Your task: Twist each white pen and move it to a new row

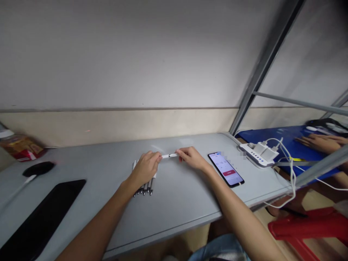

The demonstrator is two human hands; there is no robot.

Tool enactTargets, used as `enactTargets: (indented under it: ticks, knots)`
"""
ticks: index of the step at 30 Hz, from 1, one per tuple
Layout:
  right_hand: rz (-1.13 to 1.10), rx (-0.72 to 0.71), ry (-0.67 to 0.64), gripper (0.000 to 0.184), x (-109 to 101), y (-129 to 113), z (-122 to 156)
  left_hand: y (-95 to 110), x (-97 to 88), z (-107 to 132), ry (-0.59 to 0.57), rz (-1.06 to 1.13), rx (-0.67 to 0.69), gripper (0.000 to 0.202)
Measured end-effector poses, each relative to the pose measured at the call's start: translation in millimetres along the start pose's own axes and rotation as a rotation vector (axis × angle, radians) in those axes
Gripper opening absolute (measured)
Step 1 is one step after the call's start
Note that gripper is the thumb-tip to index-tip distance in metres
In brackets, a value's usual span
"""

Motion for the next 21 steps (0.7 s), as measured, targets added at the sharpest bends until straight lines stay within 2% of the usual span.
enactTargets:
  ticks: [2, 4, 6, 10, 13, 15, 19, 21]
  knots:
    - [-0.008, 0.002, -0.007, 0.027, 0.4, 2.5, -0.3, 2.2, 0.9, 0.3, -0.015, -0.006, 0.017, 0.033]
    - [-0.048, -0.038, 0.048, 0.016, -0.3, 3.1, -0.5, 2.8, 2.5, 1.3, -0.027, 0.007, 0.01, 0.03]
    - [-0.076, -0.036, 0.065, 0.024, -0.4, 3.7, -0.7, 2.5, 4.4, 2.7, -0.032, 0.03, -0.004, 0.027]
    - [-0.005, 0.039, -0.039, 0.025, 2.0, 5.6, -0.6, 1.9, 7.6, 3.8, -0.046, 0.055, 0.0, 0.022]
    - [0.015, -0.01, 0.003, 0.011, 2.1, 4.6, -0.4, 2.4, 8.1, 3.1, -0.034, 0.034, 0.011, 0.02]
    - [0.002, -0.034, 0.006, 0.019, 3.7, 4.1, -0.1, 3.3, 7.8, 2.5, -0.024, 0.013, 0.027, 0.021]
    - [0.053, -0.023, -0.082, 0.02, 11.3, 4.4, 0.2, 4.3, 8.4, 2.4, -0.041, -0.048, 0.059, 0.025]
    - [0.099, -0.051, -0.056, 0.016, 13.8, 3.3, 0.4, 3.6, 9.6, 2.8, -0.047, -0.077, 0.065, 0.027]
Point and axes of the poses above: each hand's wrist, its own z-axis away from the middle knuckle, its own x-axis out of the palm, y = z × x, the point moved 2 cm from there along -z, towards the middle knuckle, and after that the axes turned 1 degree about x, right-handed, at the moved point
